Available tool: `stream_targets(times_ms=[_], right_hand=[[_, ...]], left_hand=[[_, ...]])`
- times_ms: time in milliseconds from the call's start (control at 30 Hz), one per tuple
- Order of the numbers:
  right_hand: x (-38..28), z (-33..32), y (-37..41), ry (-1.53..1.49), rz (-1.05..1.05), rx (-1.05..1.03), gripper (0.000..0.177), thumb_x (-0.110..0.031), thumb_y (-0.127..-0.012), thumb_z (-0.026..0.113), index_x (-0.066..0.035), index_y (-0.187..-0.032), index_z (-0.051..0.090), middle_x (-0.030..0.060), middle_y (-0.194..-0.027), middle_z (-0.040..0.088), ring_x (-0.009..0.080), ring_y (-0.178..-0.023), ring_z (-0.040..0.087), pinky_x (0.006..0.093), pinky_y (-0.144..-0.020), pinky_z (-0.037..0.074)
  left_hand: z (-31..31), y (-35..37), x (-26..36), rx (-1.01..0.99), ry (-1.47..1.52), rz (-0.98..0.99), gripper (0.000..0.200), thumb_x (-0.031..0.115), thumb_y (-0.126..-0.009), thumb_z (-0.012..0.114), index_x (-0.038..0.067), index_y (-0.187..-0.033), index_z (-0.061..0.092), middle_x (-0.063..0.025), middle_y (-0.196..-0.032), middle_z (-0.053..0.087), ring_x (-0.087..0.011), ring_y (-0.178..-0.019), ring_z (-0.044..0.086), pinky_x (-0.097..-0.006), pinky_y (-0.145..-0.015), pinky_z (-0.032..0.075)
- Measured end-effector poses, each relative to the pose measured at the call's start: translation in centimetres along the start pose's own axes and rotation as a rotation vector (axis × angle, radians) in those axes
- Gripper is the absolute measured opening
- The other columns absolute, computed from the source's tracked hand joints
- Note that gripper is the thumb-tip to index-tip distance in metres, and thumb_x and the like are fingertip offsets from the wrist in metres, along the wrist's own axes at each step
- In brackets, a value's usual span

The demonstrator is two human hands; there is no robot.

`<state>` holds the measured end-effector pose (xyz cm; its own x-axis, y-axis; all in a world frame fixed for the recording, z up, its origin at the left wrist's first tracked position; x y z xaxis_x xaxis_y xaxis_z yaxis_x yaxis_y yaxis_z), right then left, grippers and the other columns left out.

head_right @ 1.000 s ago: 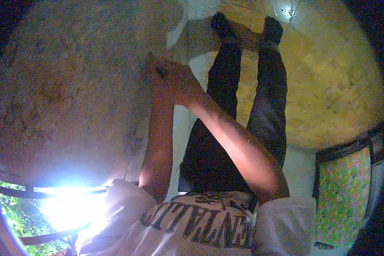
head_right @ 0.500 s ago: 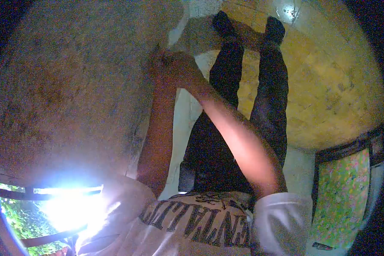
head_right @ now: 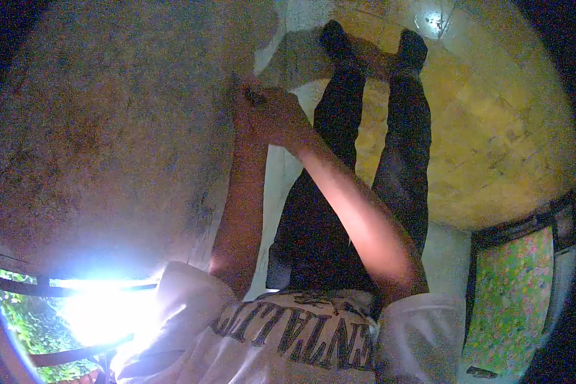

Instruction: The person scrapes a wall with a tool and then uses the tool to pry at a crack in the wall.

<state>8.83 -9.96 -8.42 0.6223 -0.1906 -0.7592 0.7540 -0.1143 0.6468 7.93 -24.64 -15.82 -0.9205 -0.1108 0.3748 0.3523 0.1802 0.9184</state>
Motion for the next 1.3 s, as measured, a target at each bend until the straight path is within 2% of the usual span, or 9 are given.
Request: stream_targets(times_ms=[200,267,467,533,667,767,967,1100,1300], right_hand=[[0.0,-0.1,0.0,-0.083,0.171,-0.128,0.037,-0.023,-0.080,0.051,-0.001,-0.108,0.059,0.0222,-0.091,0.064,0.0331,-0.085,0.064,0.0379,-0.077,0.049],[0.1,-0.7,0.1,-0.111,0.141,-0.068,0.038,-0.024,-0.080,0.052,-0.001,-0.109,0.059,0.0216,-0.091,0.064,0.0339,-0.084,0.064,0.0378,-0.077,0.049],[0.2,0.1,-0.6,-0.012,0.080,-0.051,0.038,-0.026,-0.080,0.053,-0.003,-0.109,0.059,0.0208,-0.089,0.065,0.0340,-0.083,0.064,0.0380,-0.076,0.049],[0.7,0.1,-0.8,-0.040,0.116,-0.066,0.039,-0.028,-0.080,0.053,-0.003,-0.111,0.059,0.0209,-0.090,0.065,0.0338,-0.083,0.065,0.0380,-0.077,0.049],[-1.4,-1.2,0.1,0.044,0.007,-0.051,0.041,-0.029,-0.080,0.054,-0.003,-0.112,0.059,0.0210,-0.092,0.065,0.0324,-0.085,0.065,0.0370,-0.078,0.049],[-1.4,-1.2,0.2,-0.033,0.076,-0.082,0.040,-0.027,-0.080,0.054,-0.001,-0.110,0.059,0.0218,-0.093,0.065,0.0323,-0.087,0.064,0.0366,-0.080,0.049],[0.7,-1.2,0.4,-0.109,0.166,-0.105,0.039,-0.028,-0.081,0.054,-0.001,-0.110,0.060,0.0196,-0.094,0.065,0.0287,-0.088,0.065,0.0363,-0.080,0.048],[-1.8,-0.8,0.6,-0.028,0.109,-0.083,0.038,-0.029,-0.081,0.053,-0.002,-0.106,0.061,0.0177,-0.089,0.066,0.0240,-0.083,0.065,0.0358,-0.078,0.048],[1.9,-0.7,-0.9,-0.120,0.165,-0.019,0.039,-0.033,-0.082,0.051,-0.001,-0.103,0.060,0.0216,-0.086,0.064,0.0321,-0.083,0.065,0.0382,-0.075,0.049]], left_hand=[[0.5,0.1,0.2,-0.003,0.046,-0.013,0.017,0.016,-0.084,0.055,0.011,-0.068,0.048,0.0004,-0.063,0.047,-0.0110,-0.058,0.049,-0.0284,-0.056,0.042],[0.9,-0.1,0.2,0.054,-0.163,0.042,0.018,0.016,-0.084,0.055,0.012,-0.068,0.047,0.0006,-0.065,0.047,-0.0105,-0.058,0.049,-0.0288,-0.056,0.042],[0.2,-0.8,-0.1,-0.032,0.009,-0.045,0.015,0.021,-0.085,0.053,0.010,-0.075,0.051,0.0004,-0.071,0.048,-0.0126,-0.063,0.050,-0.0286,-0.059,0.042],[-0.1,-2.2,-0.5,-0.110,0.006,0.105,0.017,0.022,-0.086,0.052,0.010,-0.075,0.050,0.0009,-0.070,0.047,-0.0125,-0.063,0.049,-0.0285,-0.060,0.042],[1.6,1.1,1.1,0.043,-0.091,0.041,0.017,0.020,-0.087,0.052,0.010,-0.073,0.049,0.0013,-0.069,0.046,-0.0115,-0.063,0.048,-0.0278,-0.060,0.042],[1.1,0.9,0.7,-0.144,0.089,0.040,0.017,0.019,-0.086,0.052,0.010,-0.072,0.049,0.0015,-0.069,0.046,-0.0114,-0.061,0.048,-0.0281,-0.057,0.041],[1.9,0.9,-0.3,0.091,-0.080,0.043,0.019,0.017,-0.087,0.050,0.011,-0.069,0.047,0.0021,-0.066,0.044,-0.0104,-0.057,0.046,-0.0284,-0.053,0.039],[0.9,1.0,1.1,-0.132,-0.052,0.111,0.017,0.013,-0.086,0.050,0.011,-0.069,0.048,0.0017,-0.066,0.045,-0.0106,-0.057,0.047,-0.0277,-0.054,0.039],[3.4,1.0,1.1,-0.093,-0.063,0.201,0.017,0.015,-0.087,0.050,0.010,-0.070,0.048,0.0013,-0.065,0.045,-0.0123,-0.059,0.046,-0.0288,-0.056,0.040]])
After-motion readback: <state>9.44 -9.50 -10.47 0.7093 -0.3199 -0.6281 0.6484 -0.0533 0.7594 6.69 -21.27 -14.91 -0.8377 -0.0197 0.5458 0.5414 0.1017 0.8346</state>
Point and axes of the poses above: each hand's wrist, its own y-axis away from the middle knuckle, its own z-axis out of the palm, x = y × z, the point moved 7 cm from there along -y, towards the middle knuckle
